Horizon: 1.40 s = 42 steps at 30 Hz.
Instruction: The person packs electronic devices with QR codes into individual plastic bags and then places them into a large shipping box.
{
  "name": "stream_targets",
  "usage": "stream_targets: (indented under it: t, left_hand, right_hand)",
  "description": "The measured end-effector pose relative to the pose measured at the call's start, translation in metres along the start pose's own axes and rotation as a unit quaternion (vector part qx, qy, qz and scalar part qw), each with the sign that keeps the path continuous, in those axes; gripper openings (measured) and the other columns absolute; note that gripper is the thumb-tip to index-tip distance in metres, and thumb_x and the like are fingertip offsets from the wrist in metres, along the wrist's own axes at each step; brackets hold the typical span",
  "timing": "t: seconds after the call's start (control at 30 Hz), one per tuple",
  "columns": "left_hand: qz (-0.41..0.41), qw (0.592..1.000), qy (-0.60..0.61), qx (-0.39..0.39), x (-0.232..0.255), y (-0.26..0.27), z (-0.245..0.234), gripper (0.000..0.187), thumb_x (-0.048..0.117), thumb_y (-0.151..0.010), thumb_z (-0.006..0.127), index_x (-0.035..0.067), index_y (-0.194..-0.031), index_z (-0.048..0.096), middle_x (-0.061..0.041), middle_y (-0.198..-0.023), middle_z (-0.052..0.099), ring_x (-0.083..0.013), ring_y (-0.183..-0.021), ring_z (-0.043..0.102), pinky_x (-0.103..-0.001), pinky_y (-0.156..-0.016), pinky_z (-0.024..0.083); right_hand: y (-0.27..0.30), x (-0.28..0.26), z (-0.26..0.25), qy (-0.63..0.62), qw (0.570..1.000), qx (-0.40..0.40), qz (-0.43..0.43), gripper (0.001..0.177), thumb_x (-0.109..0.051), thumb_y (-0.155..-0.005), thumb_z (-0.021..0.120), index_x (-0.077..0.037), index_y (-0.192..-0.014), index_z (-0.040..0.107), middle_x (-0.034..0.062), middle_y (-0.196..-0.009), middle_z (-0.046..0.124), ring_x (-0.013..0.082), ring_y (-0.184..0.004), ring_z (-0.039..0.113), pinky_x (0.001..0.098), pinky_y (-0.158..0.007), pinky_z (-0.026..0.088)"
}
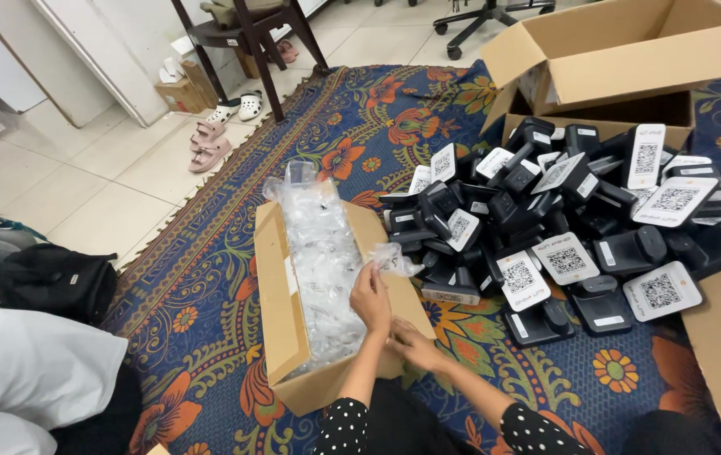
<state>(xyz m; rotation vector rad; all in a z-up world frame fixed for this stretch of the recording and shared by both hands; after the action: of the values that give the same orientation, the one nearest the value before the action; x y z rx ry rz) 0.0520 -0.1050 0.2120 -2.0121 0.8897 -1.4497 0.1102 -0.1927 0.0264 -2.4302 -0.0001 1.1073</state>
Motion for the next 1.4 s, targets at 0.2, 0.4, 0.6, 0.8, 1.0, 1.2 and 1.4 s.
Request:
stream_targets:
  t: [0.2,0.4,0.6,0.8,1.0,1.2,1.4]
  left_hand:
    - [-0.221,0.951,0.199,-0.082,0.049,-0.005,0.043,0.019,0.022,-0.097,0.068,0.007,-0.103,0.077,-0.007,-0.063,0.067,-0.011,-0.045,0.059,-0.028,-0.046,0.044]
    - [-0.406,0.795,0.432,-0.128,0.091,0.014,0.087,0.023,0.026,-0.092,0.078,0.009,-0.081,0.066,0.006,-0.061,0.056,-0.0034,-0.045,0.044,-0.022,-0.043,0.033]
    - [-0.437,0.764,0.443,-0.171,0.115,0.029,0.114,0.039,0.035,-0.095,0.075,0.013,-0.071,0.053,0.007,-0.055,0.044,-0.004,-0.044,0.042,-0.022,-0.042,0.031]
    - [-0.372,0.794,0.435,-0.206,0.135,0.031,0.094,0.035,0.036,-0.092,0.075,0.012,-0.075,0.055,0.007,-0.055,0.046,-0.004,-0.044,0.04,-0.023,-0.042,0.028]
    - [-0.282,0.814,0.437,-0.257,0.131,0.046,0.095,0.029,0.023,-0.09,0.082,0.012,-0.081,0.056,0.01,-0.067,0.048,-0.0001,-0.058,0.039,-0.021,-0.051,0.029]
    - [-0.249,0.831,0.412,-0.279,0.131,0.025,0.072,0.028,0.017,-0.09,0.084,0.01,-0.084,0.057,0.009,-0.076,0.052,0.0001,-0.068,0.045,-0.02,-0.059,0.036]
    - [-0.241,0.832,0.341,-0.365,0.16,0.01,0.046,0.019,0.031,-0.092,0.073,0.016,-0.101,0.068,0.011,-0.079,0.063,0.0011,-0.074,0.057,-0.018,-0.069,0.044]
  right_hand:
    - [0.064,-0.006,-0.119,-0.211,0.942,0.118,0.235,0.058,-0.03,-0.095,0.066,-0.006,-0.147,0.051,0.0104,-0.14,0.061,0.0204,-0.125,0.062,0.0345,-0.103,0.052]
    - [0.094,-0.016,-0.244,-0.23,0.892,0.294,0.255,0.06,-0.029,-0.093,0.072,-0.001,-0.142,0.054,0.011,-0.131,0.067,0.0205,-0.118,0.063,0.0338,-0.098,0.05]
    - [0.105,-0.058,-0.308,-0.223,0.859,0.356,0.292,0.073,-0.04,-0.093,0.069,0.0,-0.149,0.043,0.0101,-0.131,0.064,0.0188,-0.125,0.059,0.0332,-0.106,0.042]
    - [0.114,-0.054,-0.301,-0.364,0.791,0.352,0.343,0.068,-0.051,-0.094,0.061,-0.004,-0.142,0.054,0.0072,-0.133,0.065,0.0185,-0.128,0.059,0.0384,-0.104,0.043]
    - [0.07,-0.084,-0.315,-0.246,0.894,0.338,0.159,0.047,-0.028,-0.09,0.074,-0.004,-0.129,0.061,0.0061,-0.125,0.067,0.0137,-0.116,0.064,0.0306,-0.1,0.051]
    - [0.056,-0.089,-0.329,-0.275,0.847,0.436,0.129,0.015,-0.015,-0.105,0.066,0.0,-0.103,0.066,0.0007,-0.087,0.068,0.0087,-0.084,0.069,0.024,-0.083,0.056]
    - [0.051,-0.138,-0.336,-0.211,0.859,0.455,0.101,0.019,-0.021,-0.107,0.062,-0.002,-0.106,0.065,-0.003,-0.083,0.064,0.0038,-0.075,0.059,0.0222,-0.071,0.051]
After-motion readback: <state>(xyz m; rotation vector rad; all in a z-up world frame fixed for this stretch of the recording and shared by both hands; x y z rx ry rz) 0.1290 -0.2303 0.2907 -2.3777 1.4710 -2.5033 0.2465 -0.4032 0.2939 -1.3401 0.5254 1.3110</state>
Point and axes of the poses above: each hand's wrist, its own y-axis away from the middle knuckle, its own z-axis out of the palm, x = y × z, the point moved 3 cm from there along -y, towards the middle knuckle
